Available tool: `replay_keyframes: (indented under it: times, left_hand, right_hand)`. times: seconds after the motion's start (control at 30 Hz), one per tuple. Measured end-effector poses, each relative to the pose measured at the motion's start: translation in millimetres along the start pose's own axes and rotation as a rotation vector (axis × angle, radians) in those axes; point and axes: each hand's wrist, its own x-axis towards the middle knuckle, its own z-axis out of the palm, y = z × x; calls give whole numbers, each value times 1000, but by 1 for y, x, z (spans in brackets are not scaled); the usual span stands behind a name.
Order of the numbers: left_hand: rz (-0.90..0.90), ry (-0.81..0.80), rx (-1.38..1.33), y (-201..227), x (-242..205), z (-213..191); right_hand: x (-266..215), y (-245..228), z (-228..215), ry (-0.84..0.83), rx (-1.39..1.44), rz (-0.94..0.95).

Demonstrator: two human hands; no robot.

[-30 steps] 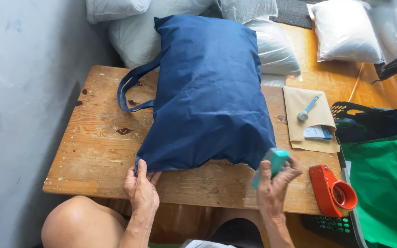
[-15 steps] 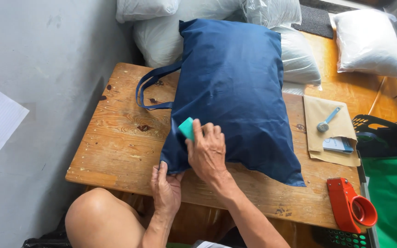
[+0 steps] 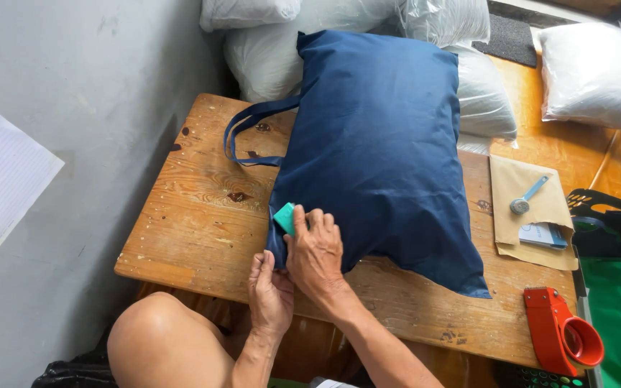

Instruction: The person uses a small green brush to wipe the surface of a packaged pillow on a wooden table. They scrub the clear plastic front and the blue fabric back, then flip the pillow over to continue cleaning the other side.

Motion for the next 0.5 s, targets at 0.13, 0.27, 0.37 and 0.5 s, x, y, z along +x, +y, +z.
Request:
replay_keyframes:
  times: [0.13,0.27,0.37,0.5]
  left_hand:
    - [-75,16,40,8,0,-1]
    - [-236,80,58,14,-3,4]
    - [-229,94,60,10,0,0]
    - [-213,130,71,11,4,-15]
  right_hand:
    - [-21,-5,11,-160,396,97]
    - [-27,-3,-11,-285,620,27]
    - [-31,-4,-41,-358,763,-103]
    - [-32,-3,-71,-559,861,-204]
